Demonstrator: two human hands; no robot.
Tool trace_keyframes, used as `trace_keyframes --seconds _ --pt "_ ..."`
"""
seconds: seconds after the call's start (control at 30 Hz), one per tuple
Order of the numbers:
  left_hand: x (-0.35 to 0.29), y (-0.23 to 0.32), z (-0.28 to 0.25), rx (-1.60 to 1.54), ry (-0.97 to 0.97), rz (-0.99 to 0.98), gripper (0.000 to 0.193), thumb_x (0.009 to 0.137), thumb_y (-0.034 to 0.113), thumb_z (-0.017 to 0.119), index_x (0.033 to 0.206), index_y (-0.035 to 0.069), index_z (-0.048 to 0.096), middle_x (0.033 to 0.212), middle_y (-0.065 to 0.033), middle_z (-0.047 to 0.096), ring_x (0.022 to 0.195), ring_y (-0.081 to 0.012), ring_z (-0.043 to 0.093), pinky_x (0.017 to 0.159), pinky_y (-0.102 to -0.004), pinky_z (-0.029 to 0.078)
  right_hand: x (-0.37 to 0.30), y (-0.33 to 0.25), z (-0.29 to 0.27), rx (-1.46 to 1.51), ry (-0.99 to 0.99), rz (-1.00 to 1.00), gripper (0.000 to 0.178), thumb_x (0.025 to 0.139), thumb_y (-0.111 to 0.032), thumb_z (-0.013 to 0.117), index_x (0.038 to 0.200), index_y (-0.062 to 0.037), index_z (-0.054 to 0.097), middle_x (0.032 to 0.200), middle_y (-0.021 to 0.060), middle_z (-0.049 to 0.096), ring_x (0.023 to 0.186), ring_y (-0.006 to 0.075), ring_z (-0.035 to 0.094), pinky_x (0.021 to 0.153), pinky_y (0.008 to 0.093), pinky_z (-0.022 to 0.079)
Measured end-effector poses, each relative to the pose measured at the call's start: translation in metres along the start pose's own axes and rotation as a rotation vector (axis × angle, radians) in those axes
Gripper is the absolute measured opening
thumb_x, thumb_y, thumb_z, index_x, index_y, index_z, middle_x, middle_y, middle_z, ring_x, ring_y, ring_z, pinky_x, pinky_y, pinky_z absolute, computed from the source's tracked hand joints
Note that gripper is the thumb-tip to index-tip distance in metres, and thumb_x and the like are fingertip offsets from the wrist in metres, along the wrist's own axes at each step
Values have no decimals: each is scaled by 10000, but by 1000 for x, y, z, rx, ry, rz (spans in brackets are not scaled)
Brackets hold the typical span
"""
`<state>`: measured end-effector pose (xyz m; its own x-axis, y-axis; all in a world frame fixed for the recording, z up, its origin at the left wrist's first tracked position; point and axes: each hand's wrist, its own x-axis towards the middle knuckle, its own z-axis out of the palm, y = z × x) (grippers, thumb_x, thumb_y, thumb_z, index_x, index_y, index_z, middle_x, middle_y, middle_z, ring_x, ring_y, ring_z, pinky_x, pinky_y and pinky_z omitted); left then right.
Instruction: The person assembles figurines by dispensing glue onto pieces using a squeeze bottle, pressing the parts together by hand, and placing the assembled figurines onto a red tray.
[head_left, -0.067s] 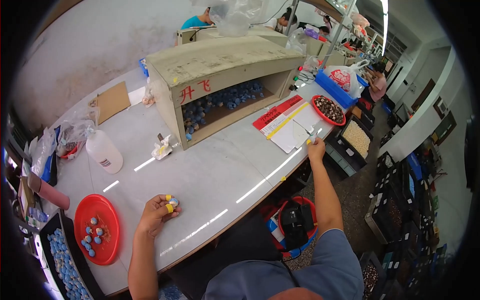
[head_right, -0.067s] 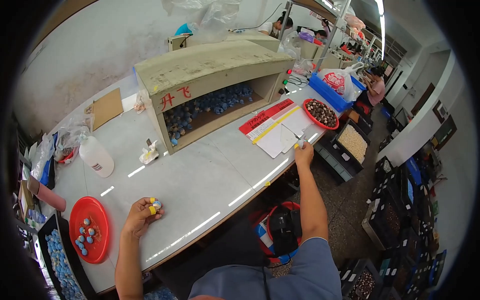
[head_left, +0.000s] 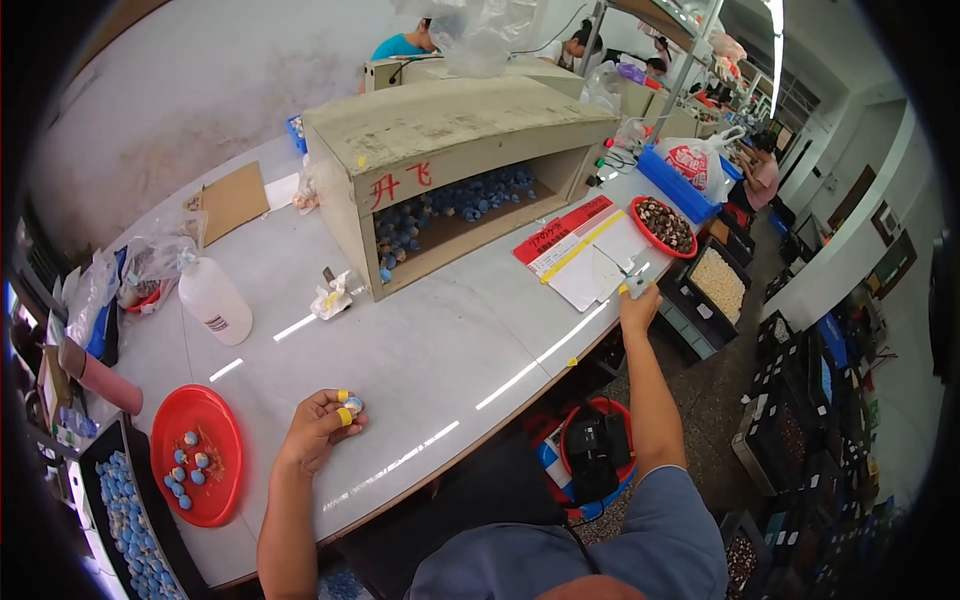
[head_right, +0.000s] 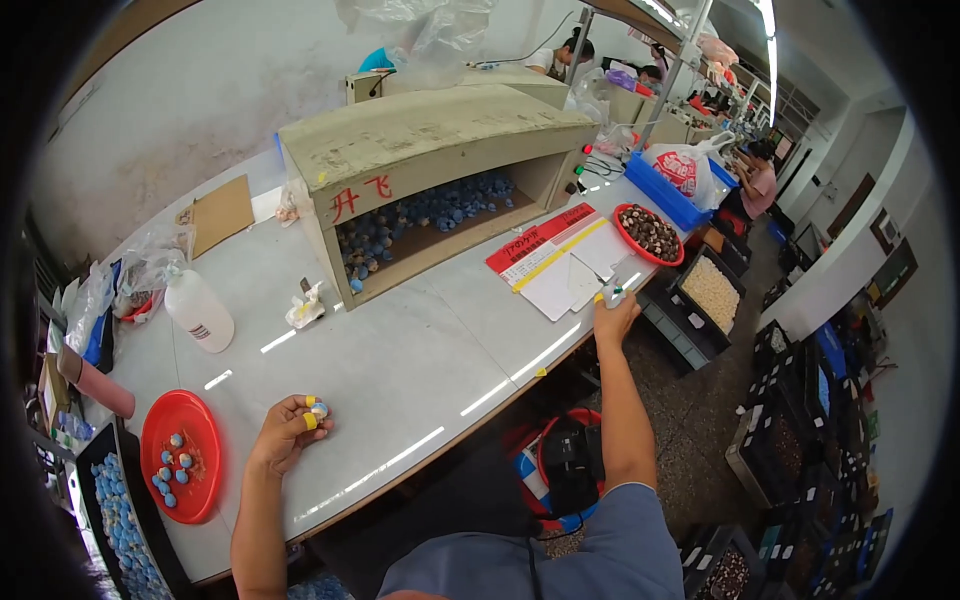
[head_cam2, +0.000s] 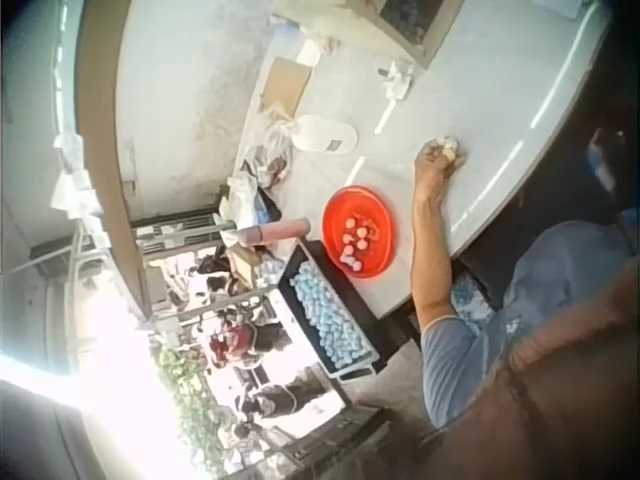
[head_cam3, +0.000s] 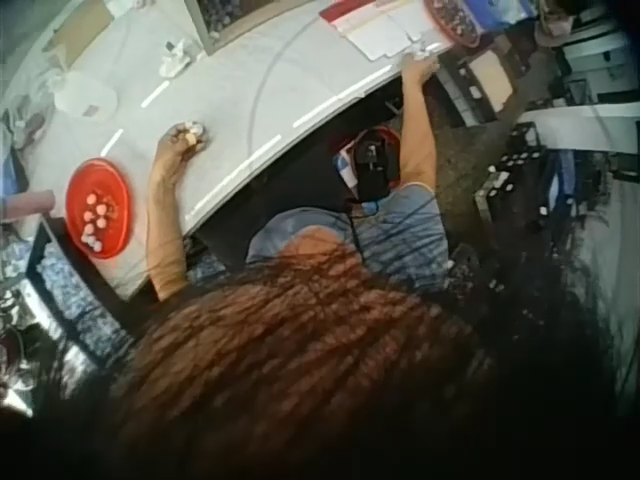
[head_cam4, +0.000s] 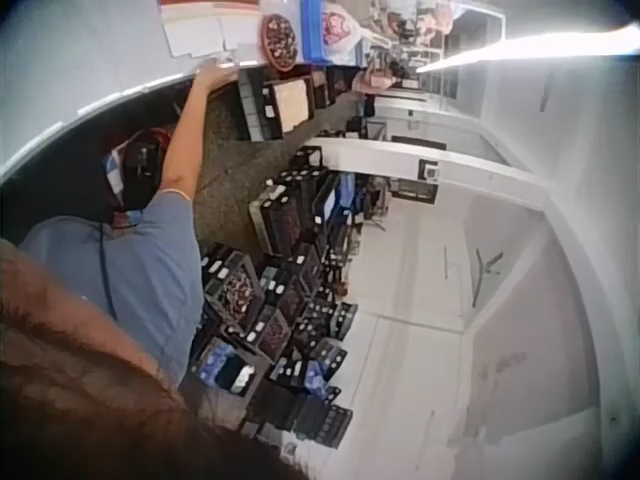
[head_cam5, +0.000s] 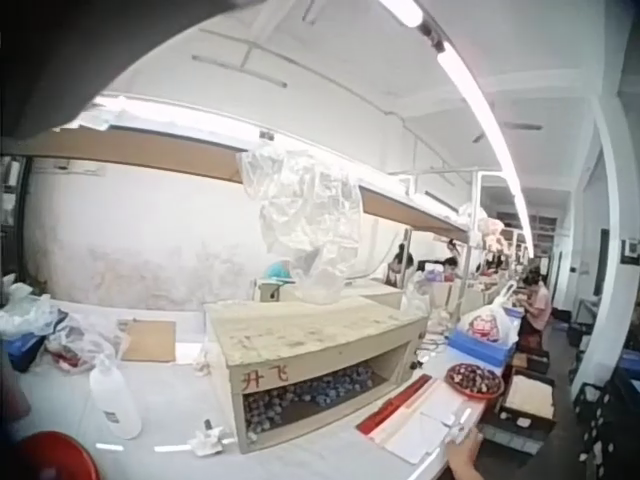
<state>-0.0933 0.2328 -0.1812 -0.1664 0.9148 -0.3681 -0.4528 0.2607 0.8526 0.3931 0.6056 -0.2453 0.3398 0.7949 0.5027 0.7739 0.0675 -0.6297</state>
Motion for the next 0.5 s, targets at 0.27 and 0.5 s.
trace_keyframes --seconds 0.27,0.5 --pt "2 2 -7 5 11 -18 280 859 -40 589 1134 -35 540 1040 -139 663 918 -220 687 792 -273 574 -46 -135 19 430 57 -467 208 800 50 593 1001 -1 577 879 124 553 759 261 554 687 355 470" --pt "6 6 -5 -12 8 -27 279 867 -14 635 1125 -44 534 1045 -143 652 943 -234 684 819 -288 578 -31 -242 129 293 -372 -605 277 800 -26 627 1075 -41 600 988 157 638 900 331 640 769 424 516"
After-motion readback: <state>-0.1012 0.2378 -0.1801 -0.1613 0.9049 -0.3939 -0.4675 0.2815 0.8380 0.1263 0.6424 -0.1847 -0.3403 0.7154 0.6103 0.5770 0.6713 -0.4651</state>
